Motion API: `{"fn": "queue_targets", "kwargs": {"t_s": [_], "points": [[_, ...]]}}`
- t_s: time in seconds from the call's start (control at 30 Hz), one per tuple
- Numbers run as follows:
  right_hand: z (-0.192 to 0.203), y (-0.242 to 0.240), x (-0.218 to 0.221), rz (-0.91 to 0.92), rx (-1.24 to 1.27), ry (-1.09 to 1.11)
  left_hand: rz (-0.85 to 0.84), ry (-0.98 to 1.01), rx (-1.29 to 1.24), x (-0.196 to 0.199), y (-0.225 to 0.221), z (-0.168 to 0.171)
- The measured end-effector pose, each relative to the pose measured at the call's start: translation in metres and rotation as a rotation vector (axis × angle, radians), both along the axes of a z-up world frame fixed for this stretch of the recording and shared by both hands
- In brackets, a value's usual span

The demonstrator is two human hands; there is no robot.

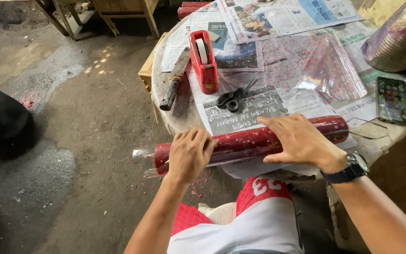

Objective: Wrapping a red cylindrical item in decorative plastic film and securing it with tape after trimming the end with a saw.

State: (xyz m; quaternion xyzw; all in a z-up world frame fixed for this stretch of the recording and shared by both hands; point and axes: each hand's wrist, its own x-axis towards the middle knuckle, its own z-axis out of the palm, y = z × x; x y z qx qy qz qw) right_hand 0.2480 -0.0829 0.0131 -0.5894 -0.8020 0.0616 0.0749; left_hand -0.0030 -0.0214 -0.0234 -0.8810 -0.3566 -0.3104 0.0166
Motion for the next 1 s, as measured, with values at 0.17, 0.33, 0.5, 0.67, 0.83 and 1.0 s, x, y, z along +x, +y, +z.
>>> {"fn": "queue_targets", "kwargs": {"t_s": [0.17, 0.33, 0.5, 0.67, 0.83, 1.0], "points": [[-0.009, 0.001, 0.002, -0.069, -0.082, -0.042, 0.004, -0.012, -0.039, 0.003, -0.002, 0.009], [-0.013, -0.008, -0.002, -0.077, -0.018, -0.100, -0.133, 0.040, 0.154, 0.002, 0.001, 0.004], [-0.027, -0.006, 0.003, -0.045, 0.046, -0.187, -0.167, 0.121, 0.124, -0.002, 0.004, 0.010], [-0.042, -0.002, 0.010, -0.053, -0.003, -0.154, -0.137, 0.526, -0.311, -0.009, 0.003, 0.036], [-0.044, -0.010, 0.008, -0.039, 0.100, -0.214, -0.168, 0.666, -0.139, -0.010, 0.006, 0.024], [-0.029, -0.003, 0.006, -0.013, 0.118, -0.215, -0.192, 0.633, -0.038, -0.011, 0.007, 0.040]]}}
